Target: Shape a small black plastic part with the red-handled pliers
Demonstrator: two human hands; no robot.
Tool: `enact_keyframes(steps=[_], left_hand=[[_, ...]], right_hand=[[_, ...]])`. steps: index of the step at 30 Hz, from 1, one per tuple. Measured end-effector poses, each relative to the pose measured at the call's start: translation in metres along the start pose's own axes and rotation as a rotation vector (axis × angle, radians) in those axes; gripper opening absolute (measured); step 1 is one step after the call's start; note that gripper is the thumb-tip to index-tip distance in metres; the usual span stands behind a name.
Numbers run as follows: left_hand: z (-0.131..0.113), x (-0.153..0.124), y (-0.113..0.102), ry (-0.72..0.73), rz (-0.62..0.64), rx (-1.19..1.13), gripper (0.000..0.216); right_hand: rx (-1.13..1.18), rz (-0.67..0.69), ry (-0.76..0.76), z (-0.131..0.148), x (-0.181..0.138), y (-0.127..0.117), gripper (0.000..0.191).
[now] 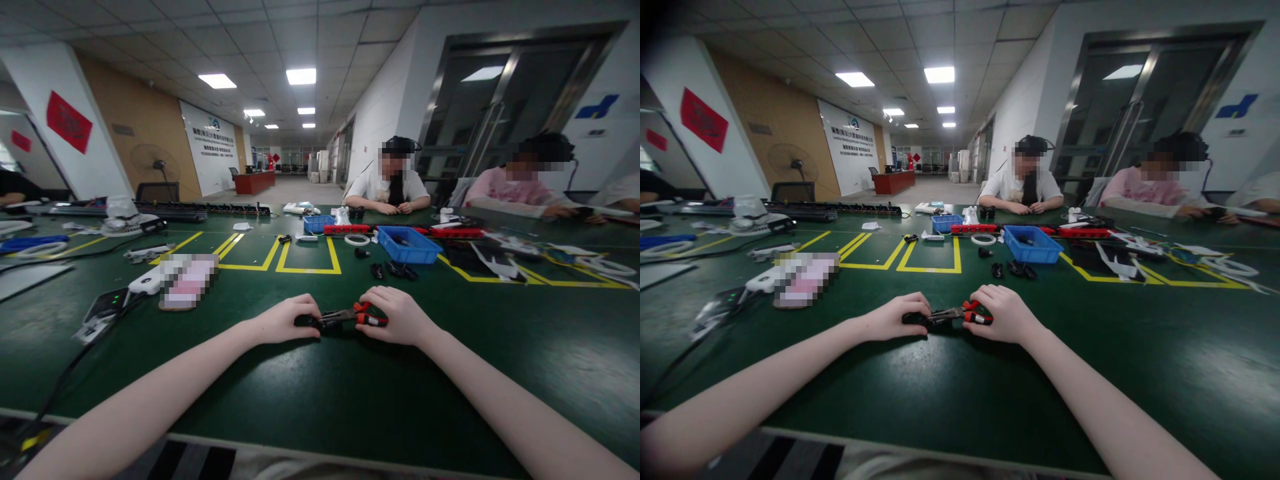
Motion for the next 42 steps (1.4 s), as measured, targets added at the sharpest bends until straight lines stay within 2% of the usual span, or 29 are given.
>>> enact_keyframes(steps=[11,18,31,42], left_hand=[[-0.001,0.0,0.001,0.007,0.008,0.009,0.022],[-0.002,0.0,0.0,0.006,0.008,0.019,0.022],[0.0,0.0,0.002,0.005,0.03,0.079,0.023],[-0.003,0.0,0.001,-0.002,0.029,0.063,0.023]], right_hand=[[-0.001,0.019,-0.04,-0.003,0.0,0.011,0.036],[0.006,0.058,-0.022,-0.001,0.002,0.004,0.032],[-0.031,0.008,-0.05,-0.001,0.001,0.013,0.037],[-0.018,0.054,-0.023,0.001,0.002,0.0,0.033]])
Point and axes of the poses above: each hand's wrist, its own x-axis towards the middle knuckle, its own y-axis out of the palm, z = x × y, the point moved 10 cm from there along x, towards the middle knuckle, and after that the axes turned 10 degrees about z, right-handed, at the moved point
